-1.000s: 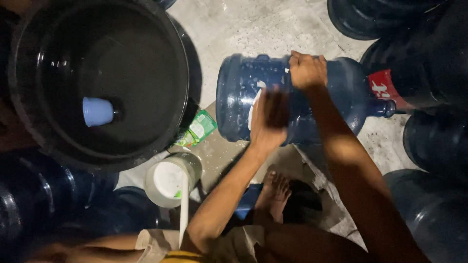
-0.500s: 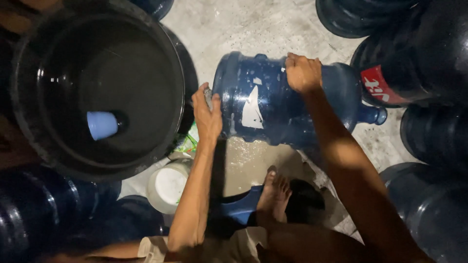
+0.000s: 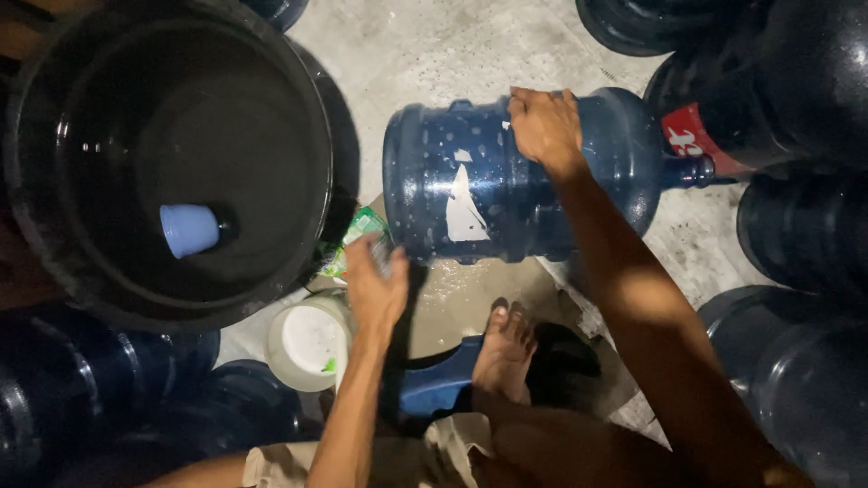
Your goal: The person washes the exterior of a large plastic water jug using a yellow sponge, scrubbing the top, sides, and bottom while rotating the bottle on the floor.
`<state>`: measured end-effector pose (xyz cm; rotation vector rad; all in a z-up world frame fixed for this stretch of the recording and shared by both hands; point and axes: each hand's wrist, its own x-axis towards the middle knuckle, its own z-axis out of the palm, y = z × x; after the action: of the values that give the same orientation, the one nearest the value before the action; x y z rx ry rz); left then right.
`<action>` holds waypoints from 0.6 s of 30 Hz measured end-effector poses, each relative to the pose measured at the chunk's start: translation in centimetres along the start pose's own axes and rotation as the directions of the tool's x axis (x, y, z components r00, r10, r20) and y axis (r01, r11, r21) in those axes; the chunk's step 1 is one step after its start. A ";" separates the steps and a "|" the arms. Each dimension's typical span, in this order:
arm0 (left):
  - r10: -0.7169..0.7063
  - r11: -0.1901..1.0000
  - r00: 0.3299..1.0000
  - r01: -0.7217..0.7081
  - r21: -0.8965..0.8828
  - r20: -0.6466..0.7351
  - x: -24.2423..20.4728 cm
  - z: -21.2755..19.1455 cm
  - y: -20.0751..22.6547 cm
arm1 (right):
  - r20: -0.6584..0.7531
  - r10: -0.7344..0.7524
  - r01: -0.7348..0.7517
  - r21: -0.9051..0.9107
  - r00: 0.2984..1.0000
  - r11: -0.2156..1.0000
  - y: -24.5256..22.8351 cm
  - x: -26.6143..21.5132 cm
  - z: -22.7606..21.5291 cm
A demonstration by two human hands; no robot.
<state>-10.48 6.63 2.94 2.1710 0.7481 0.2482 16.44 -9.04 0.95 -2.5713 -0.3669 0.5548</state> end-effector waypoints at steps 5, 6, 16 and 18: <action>-0.378 0.841 0.916 0.400 0.364 -0.132 -4.5 -5.5 -8.7 | 0.061 0.083 -0.082 -0.018 0.995 0.996 -0.5 0.2 -0.1; -0.376 0.840 0.917 0.398 0.368 -0.134 -5.1 -5.5 -10.1 | 0.062 0.083 -0.083 -0.012 0.995 0.997 -0.6 0.2 -0.1; 0.338 0.927 0.941 -0.334 0.171 0.007 -2.1 6.1 3.2 | 0.007 0.045 -0.044 -0.006 0.999 0.999 0.2 0.6 0.5; 0.390 0.902 0.920 -0.391 0.183 0.041 -1.9 7.9 4.5 | 0.005 0.033 -0.033 -0.023 0.999 0.999 0.2 0.4 0.4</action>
<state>-6.88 -1.76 1.32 2.4918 0.3335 0.3923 16.65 -8.95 0.42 -2.6031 -0.3353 0.5720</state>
